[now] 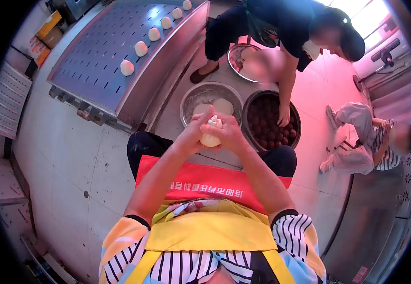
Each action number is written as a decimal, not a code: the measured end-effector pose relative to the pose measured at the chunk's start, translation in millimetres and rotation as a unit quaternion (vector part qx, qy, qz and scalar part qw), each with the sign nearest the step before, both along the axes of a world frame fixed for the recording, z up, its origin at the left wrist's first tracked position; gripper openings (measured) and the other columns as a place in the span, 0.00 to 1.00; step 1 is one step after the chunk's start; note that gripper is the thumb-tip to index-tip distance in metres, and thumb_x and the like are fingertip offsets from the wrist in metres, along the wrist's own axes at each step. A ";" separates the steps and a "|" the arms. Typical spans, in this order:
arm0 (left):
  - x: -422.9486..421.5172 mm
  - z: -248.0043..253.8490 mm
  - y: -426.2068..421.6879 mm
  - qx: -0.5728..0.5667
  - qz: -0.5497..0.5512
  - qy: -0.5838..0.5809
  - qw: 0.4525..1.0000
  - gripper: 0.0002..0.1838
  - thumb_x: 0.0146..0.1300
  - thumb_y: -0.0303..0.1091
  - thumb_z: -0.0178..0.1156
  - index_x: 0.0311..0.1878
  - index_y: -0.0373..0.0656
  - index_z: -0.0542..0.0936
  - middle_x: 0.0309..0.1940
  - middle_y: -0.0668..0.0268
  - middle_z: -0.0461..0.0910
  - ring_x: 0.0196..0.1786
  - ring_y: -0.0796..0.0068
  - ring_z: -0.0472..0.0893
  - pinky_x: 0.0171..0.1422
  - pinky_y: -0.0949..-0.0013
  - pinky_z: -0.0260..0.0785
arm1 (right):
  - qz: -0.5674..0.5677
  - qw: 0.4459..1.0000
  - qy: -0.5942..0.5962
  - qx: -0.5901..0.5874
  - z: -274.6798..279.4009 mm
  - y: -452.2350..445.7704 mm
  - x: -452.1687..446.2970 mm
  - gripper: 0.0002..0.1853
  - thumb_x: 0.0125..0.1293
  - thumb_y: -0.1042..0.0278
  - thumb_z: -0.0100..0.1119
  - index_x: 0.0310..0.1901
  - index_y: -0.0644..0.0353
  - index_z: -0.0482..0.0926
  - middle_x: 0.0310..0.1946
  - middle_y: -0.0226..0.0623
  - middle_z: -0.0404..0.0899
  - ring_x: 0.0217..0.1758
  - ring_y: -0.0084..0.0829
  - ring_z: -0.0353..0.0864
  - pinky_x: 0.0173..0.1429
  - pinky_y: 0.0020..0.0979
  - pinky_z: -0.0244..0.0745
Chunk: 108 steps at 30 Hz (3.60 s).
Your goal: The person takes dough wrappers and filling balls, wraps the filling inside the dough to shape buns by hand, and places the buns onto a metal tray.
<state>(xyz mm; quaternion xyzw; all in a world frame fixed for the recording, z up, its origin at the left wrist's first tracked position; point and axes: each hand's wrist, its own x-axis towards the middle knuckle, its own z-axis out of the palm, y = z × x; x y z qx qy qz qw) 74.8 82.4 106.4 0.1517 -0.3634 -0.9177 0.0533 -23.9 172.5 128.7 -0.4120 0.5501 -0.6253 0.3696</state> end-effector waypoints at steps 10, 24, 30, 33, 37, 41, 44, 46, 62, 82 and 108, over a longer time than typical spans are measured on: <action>-10.4 -41.2 5.8 0.003 0.132 0.033 0.991 0.27 0.65 0.62 0.50 0.54 0.48 0.72 0.44 0.68 0.78 0.45 0.74 0.81 0.46 0.66 0.78 | -0.027 0.998 0.028 0.055 -24.4 -4.1 -6.4 0.19 0.56 0.54 0.67 0.39 0.63 0.80 0.30 0.30 0.79 0.36 0.21 0.73 0.42 0.30 0.72; -1.8 -9.8 -0.5 -0.023 0.103 0.045 0.993 0.30 0.65 0.62 0.49 0.57 0.45 0.70 0.47 0.67 0.76 0.51 0.73 0.78 0.53 0.65 0.75 | 0.018 0.992 0.079 -0.101 -11.4 -14.4 -11.5 0.20 0.60 0.58 0.65 0.48 0.64 0.78 0.38 0.34 0.82 0.42 0.21 0.77 0.45 0.28 0.74; -7.5 7.1 23.7 0.070 0.197 0.089 0.974 0.25 0.69 0.57 0.47 0.55 0.46 0.70 0.47 0.68 0.76 0.49 0.74 0.78 0.50 0.66 0.75 | -0.046 0.990 0.135 -0.017 7.7 -13.6 -7.9 0.16 0.59 0.60 0.64 0.40 0.66 0.80 0.33 0.35 0.80 0.38 0.23 0.76 0.44 0.26 0.72; 3.7 22.1 11.1 0.035 0.117 0.013 0.992 0.25 0.70 0.57 0.44 0.55 0.46 0.70 0.47 0.68 0.75 0.50 0.74 0.77 0.51 0.67 0.74 | -0.016 0.993 0.097 -0.063 18.6 -10.3 -0.7 0.15 0.59 0.60 0.65 0.37 0.65 0.80 0.29 0.35 0.78 0.32 0.23 0.74 0.40 0.27 0.72; -0.1 2.8 8.5 0.005 0.122 0.095 0.988 0.25 0.70 0.57 0.45 0.56 0.46 0.70 0.47 0.68 0.75 0.51 0.75 0.77 0.52 0.67 0.74 | -0.017 0.995 0.099 -0.002 5.8 -8.4 -7.5 0.16 0.59 0.60 0.65 0.39 0.66 0.80 0.31 0.34 0.78 0.35 0.22 0.74 0.41 0.27 0.71; -6.3 13.6 26.7 0.056 0.196 0.069 0.977 0.24 0.70 0.56 0.46 0.55 0.46 0.71 0.46 0.69 0.75 0.50 0.75 0.78 0.49 0.66 0.76 | -0.063 0.997 0.038 0.009 10.0 -13.2 -4.0 0.16 0.60 0.59 0.64 0.39 0.67 0.81 0.32 0.32 0.79 0.36 0.20 0.74 0.41 0.26 0.72; -2.7 10.5 8.5 0.021 0.113 0.055 0.992 0.24 0.70 0.56 0.45 0.55 0.46 0.71 0.46 0.68 0.76 0.48 0.75 0.78 0.48 0.66 0.77 | 0.043 0.998 0.045 -0.029 21.7 -8.8 -14.4 0.16 0.62 0.60 0.62 0.40 0.66 0.81 0.31 0.32 0.80 0.34 0.20 0.75 0.39 0.25 0.72; -5.0 20.3 16.8 0.002 0.140 0.023 0.990 0.24 0.70 0.56 0.45 0.55 0.46 0.71 0.45 0.67 0.76 0.48 0.74 0.79 0.47 0.66 0.77 | 0.002 0.999 0.039 0.026 8.6 -8.4 -17.0 0.15 0.62 0.60 0.61 0.41 0.66 0.81 0.31 0.32 0.80 0.35 0.19 0.76 0.41 0.25 0.73; 9.1 16.2 13.3 0.033 0.116 0.032 0.992 0.23 0.72 0.53 0.44 0.59 0.46 0.68 0.50 0.66 0.74 0.51 0.74 0.78 0.50 0.66 0.76 | 0.030 0.999 -0.010 0.039 17.6 -5.3 -9.1 0.17 0.62 0.62 0.62 0.47 0.67 0.81 0.42 0.34 0.81 0.45 0.22 0.77 0.53 0.25 0.71; 4.6 1.5 29.8 -0.001 0.203 0.056 0.978 0.23 0.72 0.54 0.44 0.56 0.44 0.69 0.48 0.66 0.75 0.50 0.73 0.79 0.49 0.64 0.78 | -0.026 0.999 0.040 -0.009 -7.5 -9.1 -3.5 0.17 0.60 0.63 0.63 0.46 0.67 0.81 0.42 0.37 0.82 0.44 0.22 0.78 0.51 0.26 0.72; 24.8 -5.2 -10.2 0.189 -0.035 0.071 0.979 0.30 0.67 0.65 0.41 0.52 0.46 0.72 0.39 0.65 0.77 0.42 0.74 0.79 0.44 0.75 0.73 | 0.052 0.794 0.595 -0.112 36.4 -7.8 -18.4 0.08 0.57 0.67 0.61 0.34 0.54 0.71 0.22 0.33 0.74 0.27 0.37 0.80 0.29 0.36 0.74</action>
